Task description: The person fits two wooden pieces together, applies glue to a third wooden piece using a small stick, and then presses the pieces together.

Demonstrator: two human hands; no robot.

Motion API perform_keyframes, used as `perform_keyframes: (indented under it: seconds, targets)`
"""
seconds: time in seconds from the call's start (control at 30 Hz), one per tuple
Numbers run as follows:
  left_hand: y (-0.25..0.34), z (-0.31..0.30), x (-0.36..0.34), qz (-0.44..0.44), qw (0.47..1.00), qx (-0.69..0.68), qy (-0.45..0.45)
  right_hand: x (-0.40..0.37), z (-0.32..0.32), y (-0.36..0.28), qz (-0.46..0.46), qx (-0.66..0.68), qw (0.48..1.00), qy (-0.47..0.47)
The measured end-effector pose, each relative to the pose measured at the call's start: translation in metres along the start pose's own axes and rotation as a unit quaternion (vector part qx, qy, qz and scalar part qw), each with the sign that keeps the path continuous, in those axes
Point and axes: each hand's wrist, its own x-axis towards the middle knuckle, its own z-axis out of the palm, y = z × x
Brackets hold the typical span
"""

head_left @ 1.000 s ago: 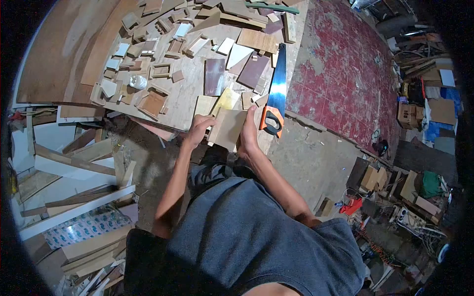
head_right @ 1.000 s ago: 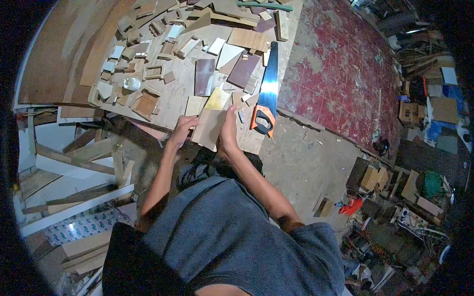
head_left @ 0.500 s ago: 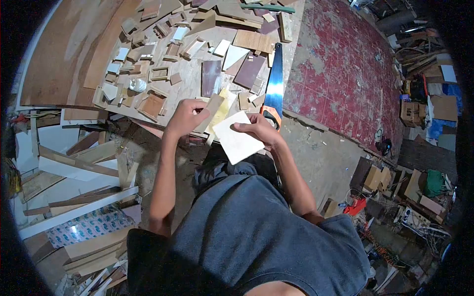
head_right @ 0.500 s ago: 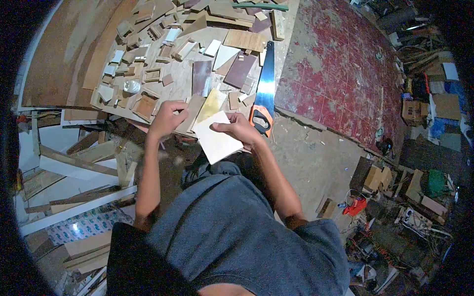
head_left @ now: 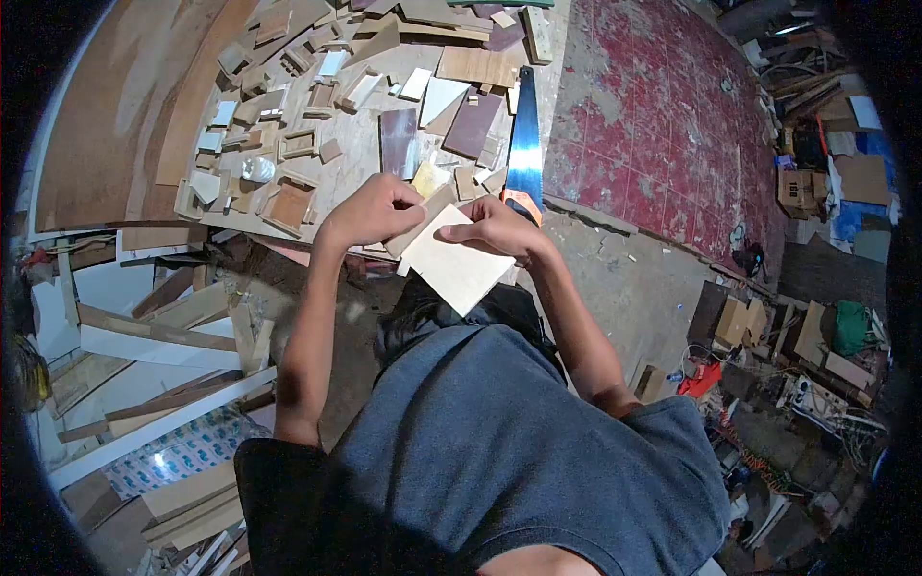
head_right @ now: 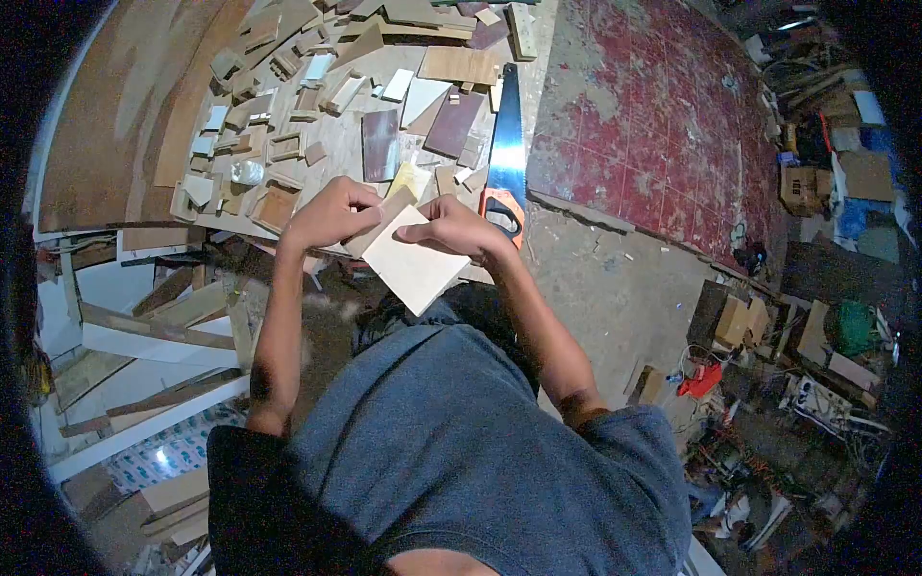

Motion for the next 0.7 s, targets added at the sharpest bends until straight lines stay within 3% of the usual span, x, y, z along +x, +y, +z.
perform_keyframes:
  seconds: [0.37,0.7]
  targets:
    - [0.008,0.003,-0.009,0.069,0.997,0.024,0.031,-0.009,-0.003,-0.011,0.037,-0.015,0.999,0.007]
    - [0.013,0.008,-0.01,0.054,0.997,0.021,0.051,-0.01,0.001,-0.01,0.0,-0.005,1.0,0.012]
